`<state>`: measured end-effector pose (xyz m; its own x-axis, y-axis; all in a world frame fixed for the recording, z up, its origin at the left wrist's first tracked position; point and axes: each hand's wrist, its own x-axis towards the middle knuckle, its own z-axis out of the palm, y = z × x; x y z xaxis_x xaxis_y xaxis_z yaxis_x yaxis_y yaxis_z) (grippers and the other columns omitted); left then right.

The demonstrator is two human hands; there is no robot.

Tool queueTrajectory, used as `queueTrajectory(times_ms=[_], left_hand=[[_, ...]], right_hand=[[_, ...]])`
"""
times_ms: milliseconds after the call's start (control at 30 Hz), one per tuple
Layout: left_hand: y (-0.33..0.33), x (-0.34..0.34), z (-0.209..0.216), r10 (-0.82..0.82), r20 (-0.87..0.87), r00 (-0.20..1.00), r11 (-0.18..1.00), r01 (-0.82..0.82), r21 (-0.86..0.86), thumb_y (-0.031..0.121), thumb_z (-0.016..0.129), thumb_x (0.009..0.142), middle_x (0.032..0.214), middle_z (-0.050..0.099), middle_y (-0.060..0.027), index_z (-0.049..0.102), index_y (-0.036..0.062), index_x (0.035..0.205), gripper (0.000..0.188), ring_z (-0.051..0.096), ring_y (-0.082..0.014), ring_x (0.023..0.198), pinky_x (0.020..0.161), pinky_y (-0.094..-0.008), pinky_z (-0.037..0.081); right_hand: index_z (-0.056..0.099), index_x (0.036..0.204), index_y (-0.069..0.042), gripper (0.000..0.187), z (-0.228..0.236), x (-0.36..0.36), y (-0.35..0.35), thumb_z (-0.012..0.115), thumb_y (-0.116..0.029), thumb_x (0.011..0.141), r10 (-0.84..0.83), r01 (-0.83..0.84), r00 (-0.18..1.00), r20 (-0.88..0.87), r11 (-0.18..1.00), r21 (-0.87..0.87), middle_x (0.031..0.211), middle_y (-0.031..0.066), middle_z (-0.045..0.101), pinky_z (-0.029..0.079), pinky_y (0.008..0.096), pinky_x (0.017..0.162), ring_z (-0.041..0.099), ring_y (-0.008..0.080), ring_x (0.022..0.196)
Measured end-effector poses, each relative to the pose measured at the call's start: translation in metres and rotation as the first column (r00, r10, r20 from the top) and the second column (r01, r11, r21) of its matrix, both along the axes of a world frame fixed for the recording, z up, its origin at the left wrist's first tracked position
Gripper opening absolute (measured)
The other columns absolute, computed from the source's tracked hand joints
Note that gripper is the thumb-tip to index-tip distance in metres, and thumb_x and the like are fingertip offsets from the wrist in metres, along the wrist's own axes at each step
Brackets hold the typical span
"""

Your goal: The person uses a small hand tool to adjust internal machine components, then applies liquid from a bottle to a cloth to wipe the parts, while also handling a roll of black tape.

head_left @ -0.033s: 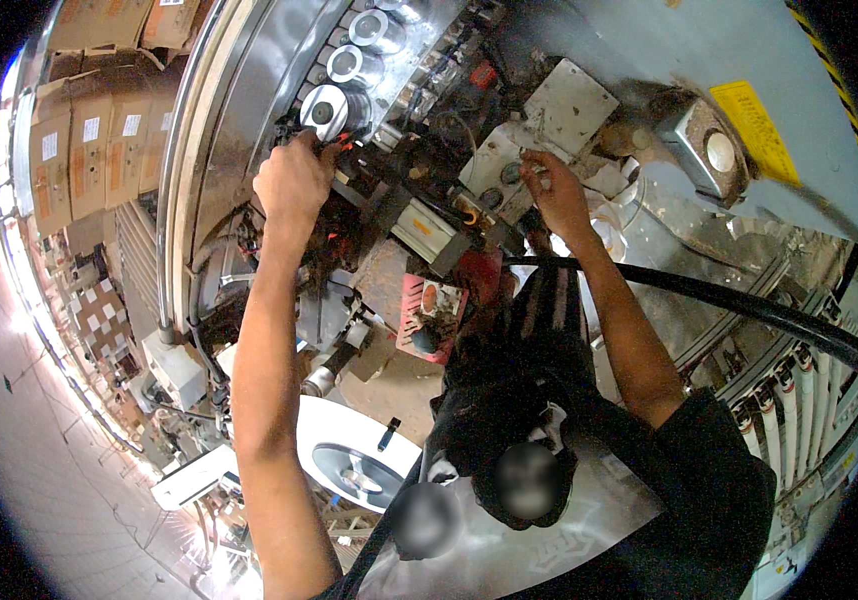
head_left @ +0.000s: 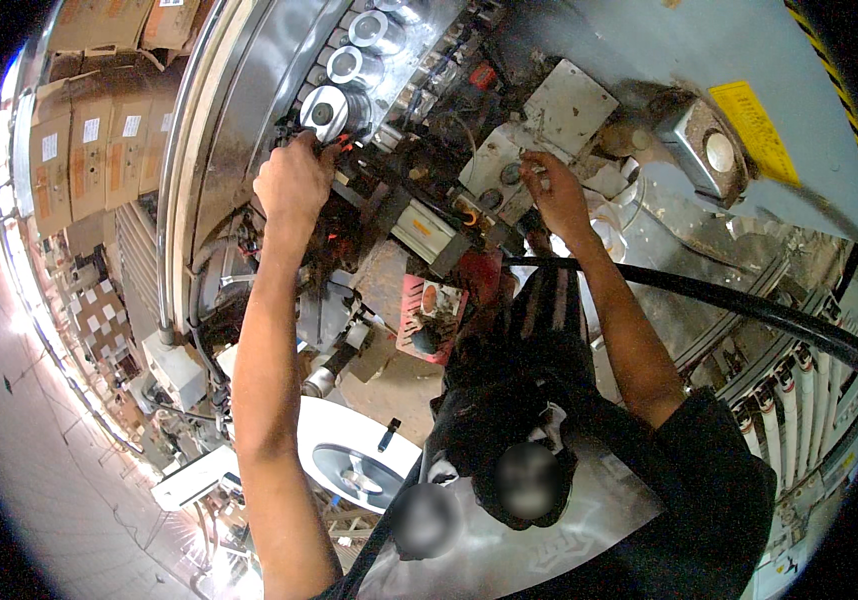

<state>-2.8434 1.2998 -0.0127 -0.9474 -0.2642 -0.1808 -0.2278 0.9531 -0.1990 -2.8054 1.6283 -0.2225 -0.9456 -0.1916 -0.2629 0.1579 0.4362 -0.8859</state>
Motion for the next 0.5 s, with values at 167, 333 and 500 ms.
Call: queueTrajectory(times_ms=[167,333,500], left_hand=[[-0.004,0.003,-0.003,0.024,-0.014,1.0,1.0,-0.023,0.019,0.045,0.07,0.093,0.092,0.075,-0.0221,0.074,0.0122,0.114,0.039,0.072,-0.0458,0.091,0.077,-0.0542,0.058],[0.006,0.003,-0.004,0.109,0.017,0.994,0.994,-0.109,-0.014,0.05,0.068,0.094,0.09,0.074,-0.023,0.073,0.0114,0.111,0.042,0.072,-0.0452,0.09,0.076,-0.0562,0.057],[0.006,0.015,-0.007,0.061,-0.408,0.911,0.998,-0.064,0.007,0.053,0.062,0.099,0.074,0.072,-0.02,0.067,0.0098,0.106,0.044,0.073,-0.0427,0.073,0.063,-0.0532,0.056]], right_hand=[[0.069,0.124,-0.008,0.031,-0.001,-0.002,-0.002,0.062,-0.028,0.102,-0.005,0.006,1.0,-0.024,0.999,0.049,0.101,0.0179,0.074,0.054,0.0431,0.075,0.069,0.0334,0.081],[0.071,0.12,-0.013,0.023,0.002,0.0,-0.005,0.06,-0.019,0.101,0.007,-0.006,0.998,-0.055,1.0,0.019,0.076,0.0155,0.07,0.05,0.0451,0.064,0.067,0.0332,0.066],[0.069,0.125,-0.009,0.03,0.039,-0.012,-0.015,0.071,-0.02,0.098,-0.002,0.001,1.0,-0.004,0.997,-0.072,0.085,0.0093,0.074,0.055,0.0358,0.077,0.071,0.0183,0.08]])
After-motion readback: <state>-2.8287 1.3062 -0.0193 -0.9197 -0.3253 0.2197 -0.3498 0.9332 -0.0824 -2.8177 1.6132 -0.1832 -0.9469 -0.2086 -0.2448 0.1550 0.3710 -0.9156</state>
